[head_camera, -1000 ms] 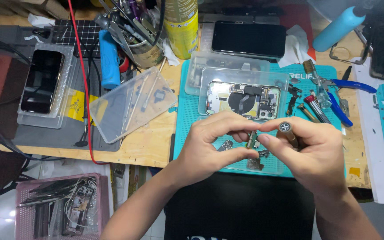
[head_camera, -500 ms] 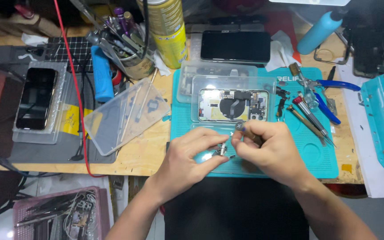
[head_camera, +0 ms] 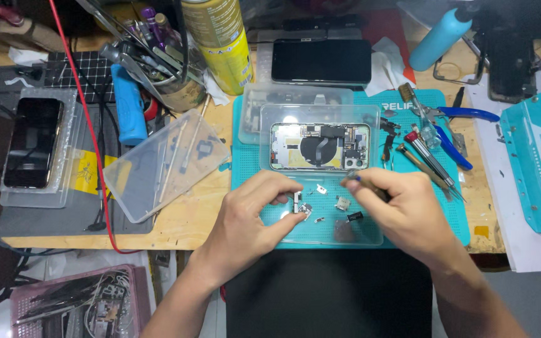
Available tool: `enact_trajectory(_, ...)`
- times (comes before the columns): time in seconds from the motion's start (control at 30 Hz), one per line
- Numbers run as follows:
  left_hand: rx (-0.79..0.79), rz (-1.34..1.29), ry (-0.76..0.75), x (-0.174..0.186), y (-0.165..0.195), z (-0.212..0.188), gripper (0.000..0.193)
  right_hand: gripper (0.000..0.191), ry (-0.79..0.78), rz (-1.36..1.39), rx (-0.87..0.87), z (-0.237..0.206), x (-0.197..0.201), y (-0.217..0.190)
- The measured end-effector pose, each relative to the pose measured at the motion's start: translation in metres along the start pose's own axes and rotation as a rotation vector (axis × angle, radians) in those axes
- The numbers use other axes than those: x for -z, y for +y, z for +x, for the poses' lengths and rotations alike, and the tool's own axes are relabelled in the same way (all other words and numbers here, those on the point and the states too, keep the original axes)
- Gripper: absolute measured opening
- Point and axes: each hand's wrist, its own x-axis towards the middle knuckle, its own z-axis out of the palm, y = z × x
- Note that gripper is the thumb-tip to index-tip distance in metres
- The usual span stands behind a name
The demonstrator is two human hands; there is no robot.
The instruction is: The person disassembles a smartphone on a repair mat, lifting the back cover and internal assembly, then uses tweezers and a screwdriver to remove small internal components and screws, setting parts aside on the mat while working around the exposed board.
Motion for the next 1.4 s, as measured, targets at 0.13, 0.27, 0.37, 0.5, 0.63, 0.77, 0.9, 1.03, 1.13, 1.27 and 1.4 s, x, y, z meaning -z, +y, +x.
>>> enact_trajectory(0.13,0.160,0.071,-0.041,0.007,-0.007,-0.003,0.032,0.031,0.120,0.396,0.035,-0.002,0.017,0.013)
enact_trajectory(0.27,0.153,0.169,-0.063,0.008,-0.012,-0.008,0.034,0.038,0.098,0.304,0.284,0.001,0.020,0.022)
enact_trajectory(0.37,0.144,0.196,-0.076,0.007,-0.012,-0.009,0.035,0.025,0.001,0.392,0.267,0.010,0.008,0.022)
enact_trajectory(0.5,0.085,0.284,-0.064,0.009,-0.010,-0.009,0.036,0.013,-0.091,0.305,0.240,0.021,-0.013,0.015)
enact_trajectory(0.63,0.111,0.311,-0.078,0.013,-0.012,-0.007,0.037,0.015,-0.055,0.083,0.379,0.028,-0.025,0.005)
enact_trajectory(0.77,0.057,0.335,0.013,0.011,-0.017,-0.006,0.028,0.017,-0.050,0.014,0.421,0.032,-0.032,-0.004)
enact_trajectory(0.9,0.008,0.348,0.110,0.005,-0.023,-0.004,0.019,0.016,-0.030,-0.063,0.440,0.033,-0.035,-0.011)
enact_trajectory(1.03,-0.013,0.331,0.124,0.001,-0.024,0.001,0.016,0.016,-0.023,-0.018,0.401,0.028,-0.028,-0.015)
enact_trajectory(1.13,-0.043,0.222,0.131,0.000,-0.017,0.008,0.022,0.015,-0.021,0.184,0.361,0.017,-0.019,-0.017)
enact_trajectory(1.27,0.075,-0.042,0.045,-0.005,-0.004,0.019,0.028,0.017,0.089,0.228,0.455,-0.002,0.003,-0.017)
enact_trajectory(1.4,0.111,-0.288,0.000,-0.013,0.008,0.028,0.023,0.017,0.200,0.324,0.461,-0.023,0.019,-0.016)
